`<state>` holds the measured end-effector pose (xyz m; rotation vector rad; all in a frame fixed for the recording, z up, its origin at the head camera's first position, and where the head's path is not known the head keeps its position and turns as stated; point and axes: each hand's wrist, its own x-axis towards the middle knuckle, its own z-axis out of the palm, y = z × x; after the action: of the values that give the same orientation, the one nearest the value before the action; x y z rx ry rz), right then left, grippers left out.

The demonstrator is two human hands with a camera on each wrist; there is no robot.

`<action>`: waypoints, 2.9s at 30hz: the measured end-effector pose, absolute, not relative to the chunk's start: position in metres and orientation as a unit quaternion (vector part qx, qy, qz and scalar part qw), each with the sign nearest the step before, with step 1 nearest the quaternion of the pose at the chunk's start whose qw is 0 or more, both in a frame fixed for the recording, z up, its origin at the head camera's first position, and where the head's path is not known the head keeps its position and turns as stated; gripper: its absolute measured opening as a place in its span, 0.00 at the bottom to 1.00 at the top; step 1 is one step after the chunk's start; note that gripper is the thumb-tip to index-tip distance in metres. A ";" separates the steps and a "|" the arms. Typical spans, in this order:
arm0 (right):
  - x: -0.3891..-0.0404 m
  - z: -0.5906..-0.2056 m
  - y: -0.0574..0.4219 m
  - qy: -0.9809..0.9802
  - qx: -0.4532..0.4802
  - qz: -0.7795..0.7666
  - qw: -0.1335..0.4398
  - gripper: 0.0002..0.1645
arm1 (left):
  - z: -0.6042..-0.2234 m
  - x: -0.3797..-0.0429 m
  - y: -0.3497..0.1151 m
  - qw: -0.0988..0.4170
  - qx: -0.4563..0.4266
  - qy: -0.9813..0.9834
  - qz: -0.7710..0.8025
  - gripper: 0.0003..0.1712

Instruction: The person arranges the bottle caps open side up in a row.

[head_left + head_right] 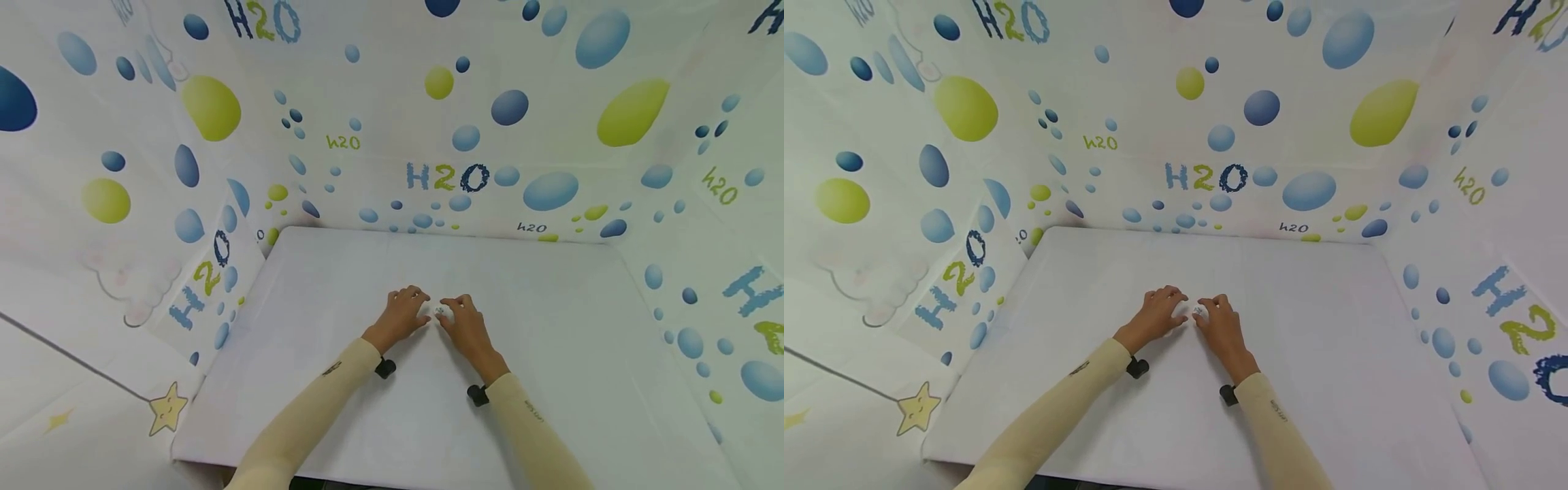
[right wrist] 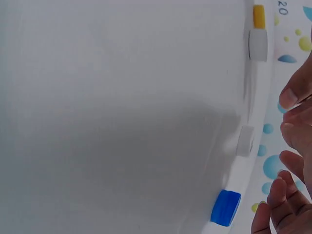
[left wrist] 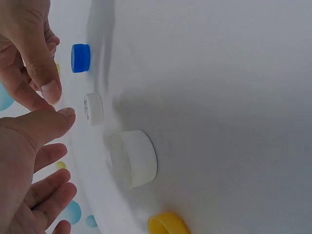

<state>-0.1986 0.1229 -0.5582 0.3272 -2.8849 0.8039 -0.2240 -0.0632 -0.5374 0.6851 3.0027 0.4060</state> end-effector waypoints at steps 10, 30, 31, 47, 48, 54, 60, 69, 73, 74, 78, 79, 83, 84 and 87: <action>-0.205 -0.555 0.133 -0.964 0.137 0.220 0.056 0.26 | -0.540 -0.232 -0.053 0.027 0.215 0.971 0.102 0.28; -0.212 -0.562 0.136 -0.965 0.143 0.209 0.066 0.25 | -0.542 -0.235 -0.044 0.042 0.205 0.969 0.130 0.25; -0.212 -0.563 0.137 -0.965 0.145 0.207 0.070 0.24 | -0.541 -0.235 -0.044 0.040 0.206 0.969 0.130 0.25; -0.213 -0.565 0.134 -0.970 0.129 0.198 0.052 0.21 | -0.546 -0.238 -0.042 0.039 0.210 0.967 0.137 0.21; -0.213 -0.565 0.134 -0.970 0.128 0.200 0.053 0.21 | -0.546 -0.238 -0.042 0.039 0.211 0.967 0.137 0.20; -0.212 -0.564 0.133 -0.966 0.129 0.216 0.055 0.19 | -0.546 -0.238 -0.042 0.038 0.211 0.965 0.150 0.18; -0.213 -0.565 0.133 -0.965 0.128 0.220 0.057 0.18 | -0.548 -0.240 -0.041 0.037 0.211 0.965 0.153 0.17; -0.212 -0.566 0.130 -0.968 0.126 0.212 0.054 0.19 | -0.550 -0.241 -0.040 0.043 0.205 0.966 0.150 0.17; -0.213 -0.566 0.129 -0.967 0.124 0.217 0.051 0.19 | -0.551 -0.241 -0.041 0.038 0.208 0.966 0.149 0.17; -0.213 -0.566 0.129 -0.967 0.125 0.218 0.050 0.19 | -0.552 -0.241 -0.041 0.037 0.209 0.966 0.148 0.17; -0.213 -0.566 0.128 -0.966 0.125 0.220 0.048 0.19 | -0.554 -0.241 -0.040 0.032 0.212 0.965 0.149 0.17; -0.213 -0.566 0.128 -0.966 0.125 0.220 0.048 0.19 | -0.554 -0.240 -0.040 0.033 0.213 0.965 0.149 0.17; -0.213 -0.566 0.128 -0.967 0.124 0.219 0.047 0.20 | -0.553 -0.239 -0.041 0.028 0.216 0.966 0.141 0.17; -0.213 -0.566 0.128 -0.967 0.124 0.219 0.046 0.20 | -0.553 -0.239 -0.041 0.026 0.216 0.966 0.140 0.16; -0.213 -0.565 0.127 -0.966 0.125 0.219 0.045 0.21 | -0.552 -0.239 -0.042 0.021 0.216 0.966 0.138 0.16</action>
<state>-0.2134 0.1272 -0.5653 0.3831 -2.9517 0.6702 -0.2386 -0.0417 -0.5521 0.6688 2.9968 0.4272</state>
